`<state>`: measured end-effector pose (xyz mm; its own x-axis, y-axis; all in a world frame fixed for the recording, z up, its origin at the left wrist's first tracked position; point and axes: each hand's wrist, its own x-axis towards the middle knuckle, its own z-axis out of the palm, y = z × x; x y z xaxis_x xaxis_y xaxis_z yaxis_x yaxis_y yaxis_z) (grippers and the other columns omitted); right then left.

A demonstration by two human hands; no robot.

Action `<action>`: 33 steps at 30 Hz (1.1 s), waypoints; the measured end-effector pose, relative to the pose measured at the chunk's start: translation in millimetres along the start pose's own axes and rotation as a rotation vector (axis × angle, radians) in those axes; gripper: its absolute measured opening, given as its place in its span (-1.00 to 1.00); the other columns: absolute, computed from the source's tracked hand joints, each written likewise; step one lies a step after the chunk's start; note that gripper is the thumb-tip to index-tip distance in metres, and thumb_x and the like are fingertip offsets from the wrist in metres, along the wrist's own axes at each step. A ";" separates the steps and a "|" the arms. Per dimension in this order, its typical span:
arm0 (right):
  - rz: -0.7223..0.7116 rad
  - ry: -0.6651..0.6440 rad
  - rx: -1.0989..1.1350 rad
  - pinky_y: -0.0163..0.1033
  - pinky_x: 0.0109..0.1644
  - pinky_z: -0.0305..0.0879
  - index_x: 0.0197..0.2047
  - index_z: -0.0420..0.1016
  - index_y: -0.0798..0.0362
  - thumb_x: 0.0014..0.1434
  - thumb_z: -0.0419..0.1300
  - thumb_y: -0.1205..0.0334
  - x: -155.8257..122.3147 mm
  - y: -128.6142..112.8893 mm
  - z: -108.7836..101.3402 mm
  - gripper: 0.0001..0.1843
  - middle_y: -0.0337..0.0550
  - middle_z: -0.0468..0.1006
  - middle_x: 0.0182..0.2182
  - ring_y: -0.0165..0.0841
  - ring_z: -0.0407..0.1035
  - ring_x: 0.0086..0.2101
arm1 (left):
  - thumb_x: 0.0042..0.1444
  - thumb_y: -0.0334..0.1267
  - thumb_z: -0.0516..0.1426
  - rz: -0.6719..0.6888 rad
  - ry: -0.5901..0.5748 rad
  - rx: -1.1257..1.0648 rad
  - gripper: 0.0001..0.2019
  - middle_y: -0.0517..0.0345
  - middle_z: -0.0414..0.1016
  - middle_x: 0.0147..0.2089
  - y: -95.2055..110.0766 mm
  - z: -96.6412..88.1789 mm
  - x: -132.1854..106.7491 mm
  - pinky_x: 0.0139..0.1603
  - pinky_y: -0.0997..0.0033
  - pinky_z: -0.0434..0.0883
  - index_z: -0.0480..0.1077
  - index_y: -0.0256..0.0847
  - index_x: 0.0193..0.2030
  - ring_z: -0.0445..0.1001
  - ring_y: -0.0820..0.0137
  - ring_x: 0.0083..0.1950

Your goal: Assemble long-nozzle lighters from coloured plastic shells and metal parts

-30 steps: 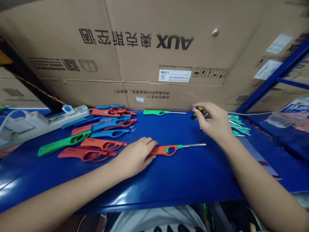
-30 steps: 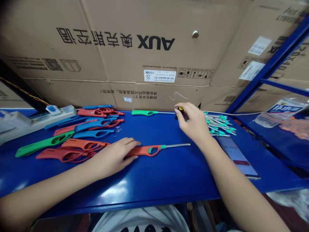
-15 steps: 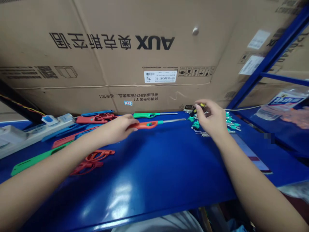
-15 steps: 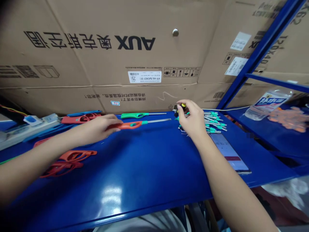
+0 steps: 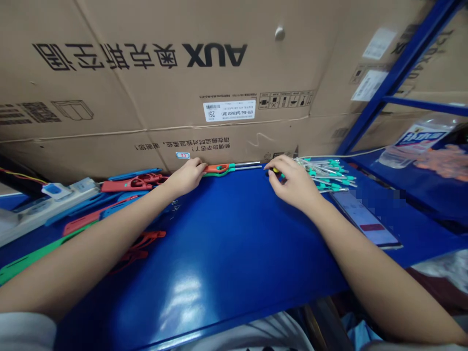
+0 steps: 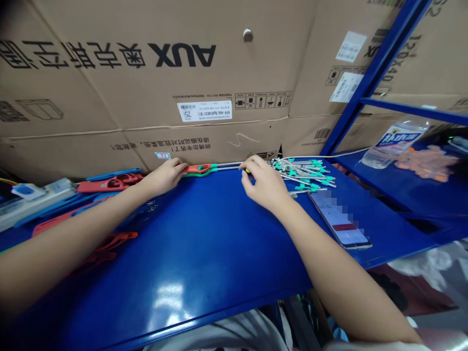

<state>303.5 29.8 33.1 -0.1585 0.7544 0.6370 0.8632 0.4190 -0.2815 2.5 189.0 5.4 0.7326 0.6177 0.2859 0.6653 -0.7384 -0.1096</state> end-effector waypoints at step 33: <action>0.141 -0.332 -0.059 -0.07 0.08 0.40 -0.12 0.54 0.06 0.21 0.14 0.37 -8.7 17.8 26.1 -0.80 0.03 0.44 0.01 -0.17 0.45 -0.03 | 0.30 -0.15 0.11 -0.076 -0.020 0.087 -0.58 -0.21 0.45 0.10 28.0 0.0 14.3 0.05 0.13 0.40 0.35 -0.26 0.24 0.43 0.03 0.12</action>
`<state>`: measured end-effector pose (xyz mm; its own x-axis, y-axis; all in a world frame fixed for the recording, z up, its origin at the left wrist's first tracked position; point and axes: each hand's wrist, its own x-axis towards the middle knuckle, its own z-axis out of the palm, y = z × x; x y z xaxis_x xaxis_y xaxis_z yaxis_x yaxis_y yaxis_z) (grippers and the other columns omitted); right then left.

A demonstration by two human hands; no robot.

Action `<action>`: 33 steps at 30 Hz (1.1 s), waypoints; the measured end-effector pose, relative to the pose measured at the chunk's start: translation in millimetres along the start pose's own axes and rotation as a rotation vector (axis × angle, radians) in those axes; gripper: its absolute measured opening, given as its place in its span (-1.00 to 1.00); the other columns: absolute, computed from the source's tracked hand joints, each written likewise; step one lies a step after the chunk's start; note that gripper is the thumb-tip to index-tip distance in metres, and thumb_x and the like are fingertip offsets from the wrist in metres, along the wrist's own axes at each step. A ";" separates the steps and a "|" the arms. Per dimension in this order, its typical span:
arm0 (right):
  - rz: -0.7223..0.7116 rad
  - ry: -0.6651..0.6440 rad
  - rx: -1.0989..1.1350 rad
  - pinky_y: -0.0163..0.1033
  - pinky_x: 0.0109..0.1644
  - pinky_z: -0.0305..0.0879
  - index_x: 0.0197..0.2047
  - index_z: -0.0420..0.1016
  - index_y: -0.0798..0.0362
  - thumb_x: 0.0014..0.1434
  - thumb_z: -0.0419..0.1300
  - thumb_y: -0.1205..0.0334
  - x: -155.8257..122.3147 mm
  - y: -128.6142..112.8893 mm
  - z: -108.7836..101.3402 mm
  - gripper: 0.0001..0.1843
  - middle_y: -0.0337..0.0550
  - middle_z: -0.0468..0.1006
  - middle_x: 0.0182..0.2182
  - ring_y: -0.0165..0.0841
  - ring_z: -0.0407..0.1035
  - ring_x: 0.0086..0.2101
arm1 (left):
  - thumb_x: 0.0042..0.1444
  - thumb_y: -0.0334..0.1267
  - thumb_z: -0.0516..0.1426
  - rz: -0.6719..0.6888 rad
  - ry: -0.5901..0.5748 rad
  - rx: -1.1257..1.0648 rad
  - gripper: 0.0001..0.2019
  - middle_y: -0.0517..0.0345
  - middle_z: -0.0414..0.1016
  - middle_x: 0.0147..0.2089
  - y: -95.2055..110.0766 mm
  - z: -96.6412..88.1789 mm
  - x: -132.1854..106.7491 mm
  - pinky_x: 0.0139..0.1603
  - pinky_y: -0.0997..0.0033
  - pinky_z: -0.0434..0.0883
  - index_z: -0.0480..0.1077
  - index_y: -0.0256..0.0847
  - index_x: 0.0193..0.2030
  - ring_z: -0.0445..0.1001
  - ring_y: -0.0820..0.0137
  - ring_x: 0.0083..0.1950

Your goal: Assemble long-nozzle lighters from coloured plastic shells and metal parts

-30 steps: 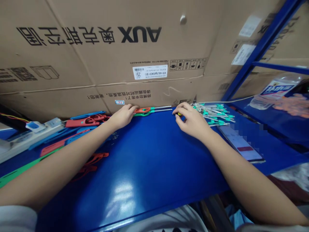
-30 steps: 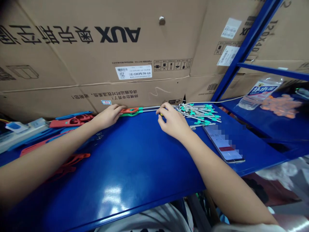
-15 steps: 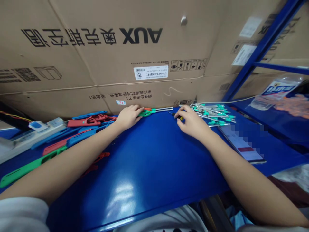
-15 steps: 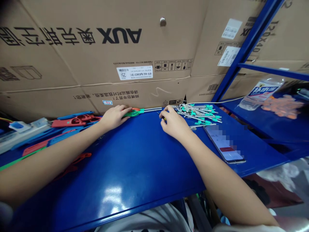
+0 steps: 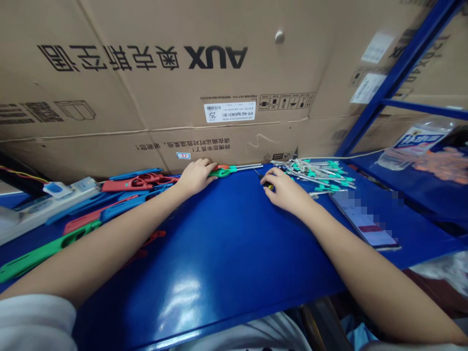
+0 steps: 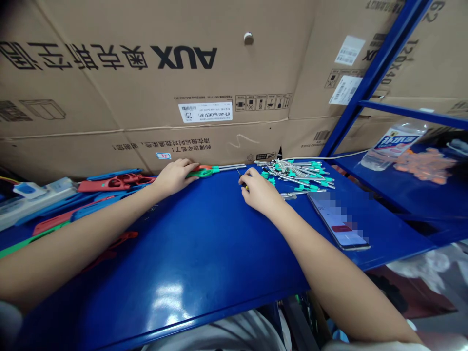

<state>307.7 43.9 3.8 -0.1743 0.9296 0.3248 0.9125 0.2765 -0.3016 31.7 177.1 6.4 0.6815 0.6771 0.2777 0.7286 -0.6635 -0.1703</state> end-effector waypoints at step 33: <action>0.060 -0.126 -0.063 -0.11 0.06 0.39 -0.08 0.57 0.06 0.25 0.13 0.39 -1.9 -7.7 1.6 -0.76 0.05 0.42 0.04 -0.19 0.46 -0.07 | 0.30 -0.26 0.08 0.006 0.038 -0.024 -0.89 -0.14 0.50 -0.04 25.0 -2.8 5.6 -0.07 0.17 0.40 0.38 -0.23 -0.13 0.41 0.08 0.02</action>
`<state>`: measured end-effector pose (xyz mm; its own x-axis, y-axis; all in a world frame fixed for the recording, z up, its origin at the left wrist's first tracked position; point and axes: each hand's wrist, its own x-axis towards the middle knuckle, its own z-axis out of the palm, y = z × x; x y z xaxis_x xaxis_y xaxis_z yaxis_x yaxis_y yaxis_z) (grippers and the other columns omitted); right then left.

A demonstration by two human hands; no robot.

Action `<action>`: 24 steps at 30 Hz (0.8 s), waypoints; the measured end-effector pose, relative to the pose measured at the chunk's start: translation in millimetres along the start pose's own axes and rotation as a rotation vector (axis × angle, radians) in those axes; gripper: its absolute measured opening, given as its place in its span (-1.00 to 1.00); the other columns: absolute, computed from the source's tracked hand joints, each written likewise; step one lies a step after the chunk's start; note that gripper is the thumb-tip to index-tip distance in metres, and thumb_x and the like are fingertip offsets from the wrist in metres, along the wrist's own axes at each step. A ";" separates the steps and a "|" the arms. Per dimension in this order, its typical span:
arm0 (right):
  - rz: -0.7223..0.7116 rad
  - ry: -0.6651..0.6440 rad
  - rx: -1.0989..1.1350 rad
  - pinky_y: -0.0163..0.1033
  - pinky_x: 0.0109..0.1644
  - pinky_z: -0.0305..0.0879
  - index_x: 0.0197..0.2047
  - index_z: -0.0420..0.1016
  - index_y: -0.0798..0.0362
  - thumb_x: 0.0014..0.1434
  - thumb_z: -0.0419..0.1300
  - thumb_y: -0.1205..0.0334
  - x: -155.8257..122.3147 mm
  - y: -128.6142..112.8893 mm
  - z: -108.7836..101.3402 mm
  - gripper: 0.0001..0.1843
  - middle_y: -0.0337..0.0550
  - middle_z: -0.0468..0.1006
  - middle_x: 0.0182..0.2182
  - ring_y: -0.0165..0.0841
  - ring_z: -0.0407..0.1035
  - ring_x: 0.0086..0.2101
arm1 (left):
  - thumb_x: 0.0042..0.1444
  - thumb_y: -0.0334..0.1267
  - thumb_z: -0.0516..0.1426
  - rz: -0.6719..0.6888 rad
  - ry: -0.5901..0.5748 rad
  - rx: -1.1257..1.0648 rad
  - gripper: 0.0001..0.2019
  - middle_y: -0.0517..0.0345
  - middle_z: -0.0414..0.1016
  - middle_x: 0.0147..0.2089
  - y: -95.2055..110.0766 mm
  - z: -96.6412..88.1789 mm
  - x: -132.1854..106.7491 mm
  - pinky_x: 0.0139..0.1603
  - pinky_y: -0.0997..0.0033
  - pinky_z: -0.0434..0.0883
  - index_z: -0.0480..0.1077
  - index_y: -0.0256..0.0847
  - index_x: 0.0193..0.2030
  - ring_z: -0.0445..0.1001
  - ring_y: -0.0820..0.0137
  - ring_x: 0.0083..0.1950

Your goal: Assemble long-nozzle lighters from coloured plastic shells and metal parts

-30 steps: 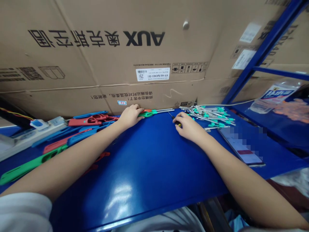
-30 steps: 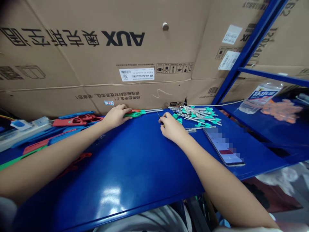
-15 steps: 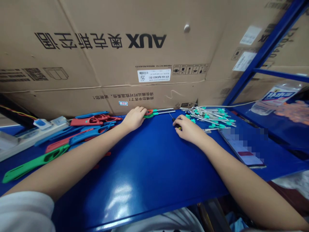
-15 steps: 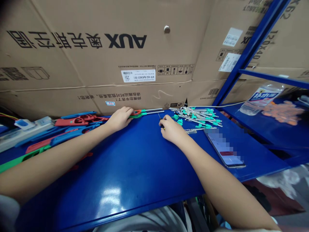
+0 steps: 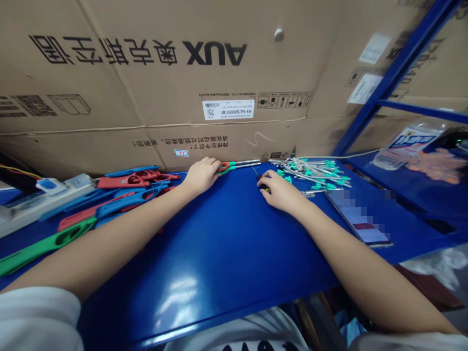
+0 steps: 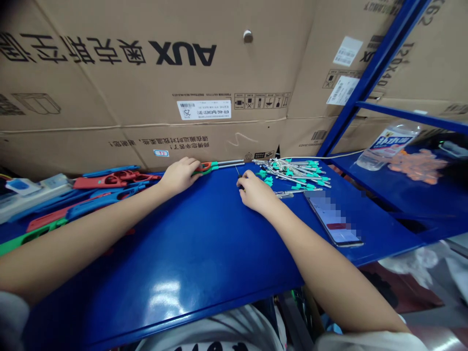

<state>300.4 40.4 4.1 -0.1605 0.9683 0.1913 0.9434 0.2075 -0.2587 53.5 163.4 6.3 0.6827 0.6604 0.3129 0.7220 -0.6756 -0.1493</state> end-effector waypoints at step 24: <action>0.047 0.066 -0.002 -0.09 0.12 0.39 -0.01 0.57 0.09 0.25 0.14 0.42 6.8 13.3 7.5 -0.71 0.08 0.42 0.02 -0.19 0.45 -0.04 | 0.30 -0.21 0.09 -0.023 0.032 0.030 -0.80 -0.16 0.51 0.00 -0.6 6.9 5.6 -0.07 0.12 0.38 0.39 -0.26 -0.04 0.42 0.04 0.05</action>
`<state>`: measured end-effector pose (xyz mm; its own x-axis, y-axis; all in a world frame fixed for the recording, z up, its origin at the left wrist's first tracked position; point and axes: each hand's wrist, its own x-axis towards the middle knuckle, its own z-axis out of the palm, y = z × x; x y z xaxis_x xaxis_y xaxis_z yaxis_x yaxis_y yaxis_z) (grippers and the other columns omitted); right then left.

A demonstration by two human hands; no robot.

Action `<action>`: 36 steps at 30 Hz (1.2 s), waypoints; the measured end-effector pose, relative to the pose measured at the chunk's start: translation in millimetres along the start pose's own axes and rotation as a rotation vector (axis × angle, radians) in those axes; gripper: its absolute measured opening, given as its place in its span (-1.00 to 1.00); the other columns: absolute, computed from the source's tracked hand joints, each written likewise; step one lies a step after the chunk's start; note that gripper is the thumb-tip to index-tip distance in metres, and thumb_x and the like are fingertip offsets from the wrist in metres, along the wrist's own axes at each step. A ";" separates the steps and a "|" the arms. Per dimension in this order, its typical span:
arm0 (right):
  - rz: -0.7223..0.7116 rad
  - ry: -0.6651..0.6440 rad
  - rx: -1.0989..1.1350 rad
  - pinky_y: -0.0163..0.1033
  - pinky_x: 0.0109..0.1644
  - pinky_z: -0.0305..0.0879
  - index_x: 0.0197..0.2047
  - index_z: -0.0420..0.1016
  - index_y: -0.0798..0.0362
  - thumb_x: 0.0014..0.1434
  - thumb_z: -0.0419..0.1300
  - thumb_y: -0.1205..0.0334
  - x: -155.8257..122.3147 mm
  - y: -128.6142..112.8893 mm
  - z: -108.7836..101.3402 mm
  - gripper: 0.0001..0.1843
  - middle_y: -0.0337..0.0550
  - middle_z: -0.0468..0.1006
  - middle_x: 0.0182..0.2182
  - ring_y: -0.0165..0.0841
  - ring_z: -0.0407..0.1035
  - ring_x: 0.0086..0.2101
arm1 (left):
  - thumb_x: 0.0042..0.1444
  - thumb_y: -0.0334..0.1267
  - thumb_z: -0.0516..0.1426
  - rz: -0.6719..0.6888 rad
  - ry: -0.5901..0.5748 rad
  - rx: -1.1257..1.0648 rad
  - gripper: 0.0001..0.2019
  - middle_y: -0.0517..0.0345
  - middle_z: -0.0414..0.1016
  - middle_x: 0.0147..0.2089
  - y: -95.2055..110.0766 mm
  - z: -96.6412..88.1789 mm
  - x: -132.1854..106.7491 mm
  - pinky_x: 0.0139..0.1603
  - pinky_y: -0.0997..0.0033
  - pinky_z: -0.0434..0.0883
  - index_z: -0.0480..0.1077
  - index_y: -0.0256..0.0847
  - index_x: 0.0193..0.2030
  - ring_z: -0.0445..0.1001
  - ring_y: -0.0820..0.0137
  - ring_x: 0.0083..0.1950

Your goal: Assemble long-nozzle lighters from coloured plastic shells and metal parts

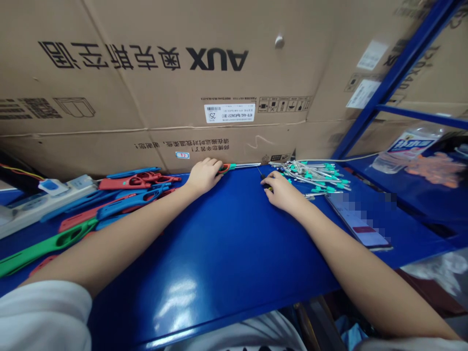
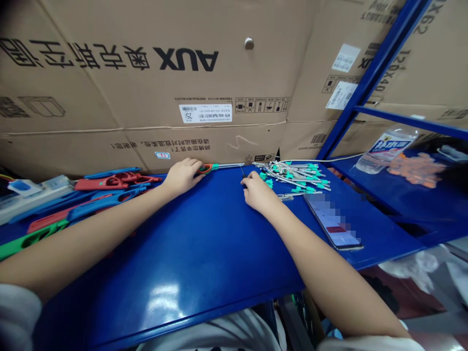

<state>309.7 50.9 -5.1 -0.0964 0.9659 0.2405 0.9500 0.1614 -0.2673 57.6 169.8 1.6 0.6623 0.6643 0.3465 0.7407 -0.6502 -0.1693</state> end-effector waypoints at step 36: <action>0.206 -0.145 -0.155 -0.15 -0.01 0.34 0.19 0.43 0.10 0.29 0.12 0.22 -3.0 -2.3 -12.5 -0.58 0.14 0.42 0.05 -0.10 0.41 0.02 | 0.37 -0.17 0.02 -0.047 -0.015 0.056 -0.71 -0.15 0.49 0.01 -5.5 -5.2 -2.3 -0.04 0.16 0.37 0.48 -0.27 0.02 0.44 0.08 0.05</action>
<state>311.5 45.1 6.5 0.0727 0.9957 0.0566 0.9869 -0.0636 -0.1482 51.4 170.0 6.5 0.6279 0.6992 0.3418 0.7759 -0.5968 -0.2046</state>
